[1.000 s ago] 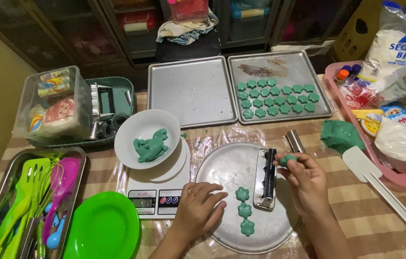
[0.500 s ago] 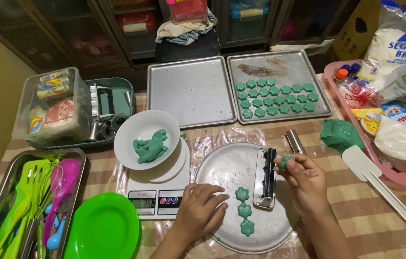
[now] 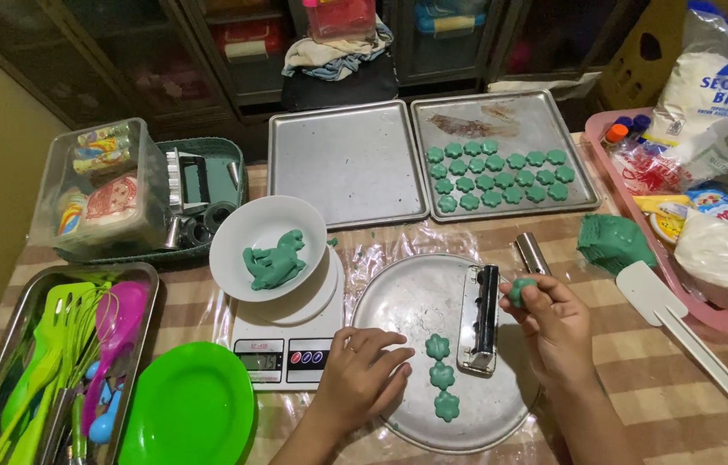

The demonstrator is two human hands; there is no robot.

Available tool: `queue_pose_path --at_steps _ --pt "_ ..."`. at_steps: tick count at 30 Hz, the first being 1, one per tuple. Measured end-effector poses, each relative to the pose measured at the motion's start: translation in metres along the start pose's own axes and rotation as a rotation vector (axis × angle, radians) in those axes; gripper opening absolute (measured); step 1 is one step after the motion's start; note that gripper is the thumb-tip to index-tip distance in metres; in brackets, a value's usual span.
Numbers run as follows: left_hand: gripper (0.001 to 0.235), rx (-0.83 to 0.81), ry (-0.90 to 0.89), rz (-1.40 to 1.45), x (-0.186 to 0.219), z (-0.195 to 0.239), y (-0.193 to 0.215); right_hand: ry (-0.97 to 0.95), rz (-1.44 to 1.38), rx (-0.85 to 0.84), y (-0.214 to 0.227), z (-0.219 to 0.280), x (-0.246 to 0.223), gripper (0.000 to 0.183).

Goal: Molding green dough into star shapes and placing them on a baking tray

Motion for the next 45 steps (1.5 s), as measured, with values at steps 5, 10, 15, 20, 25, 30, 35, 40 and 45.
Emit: queue_pose_path --at_steps 5,10,15,20,25,30,35,40,45 --pt "0.013 0.009 -0.014 -0.003 0.004 -0.002 0.004 0.025 -0.031 -0.04 0.006 -0.004 0.008 0.034" --pt "0.014 0.012 -0.028 -0.005 0.01 -0.004 0.008 -0.003 -0.004 0.0 0.007 0.009 -0.005 0.033" --pt "0.014 0.04 -0.066 0.007 0.016 -0.01 0.015 0.029 0.108 -0.047 0.036 0.033 -0.026 0.036" --pt "0.013 0.038 -0.097 0.023 0.027 -0.019 0.025 0.122 0.087 -0.012 0.075 0.032 -0.055 0.046" --pt "0.008 0.064 -0.109 0.002 0.027 -0.017 0.026 0.204 0.165 -0.028 0.099 -0.004 -0.085 0.033" --pt "0.011 0.079 -0.128 0.002 0.023 -0.014 0.023 0.205 0.201 0.026 0.075 -0.054 -0.091 0.023" --pt "0.012 0.02 -0.107 0.019 0.019 -0.008 0.014 0.132 0.32 -0.054 0.019 -0.095 -0.092 0.023" --pt "0.014 -0.051 -0.108 0.019 0.015 0.003 -0.002 0.14 0.339 -0.131 -0.016 -0.143 -0.108 0.02" --pt "0.01 -0.051 -0.097 -0.002 0.016 0.001 -0.003 0.186 0.554 -0.181 -0.037 -0.195 -0.116 0.021"
Point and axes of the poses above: each hand's wrist, its own z-axis away from the middle knuckle, its own y-axis out of the back of the hand, x = y × z, the point moved 1 cm from there along -z, towards the middle knuckle, and after that the axes turned 6 degrees about x, right-handed, at the moved point
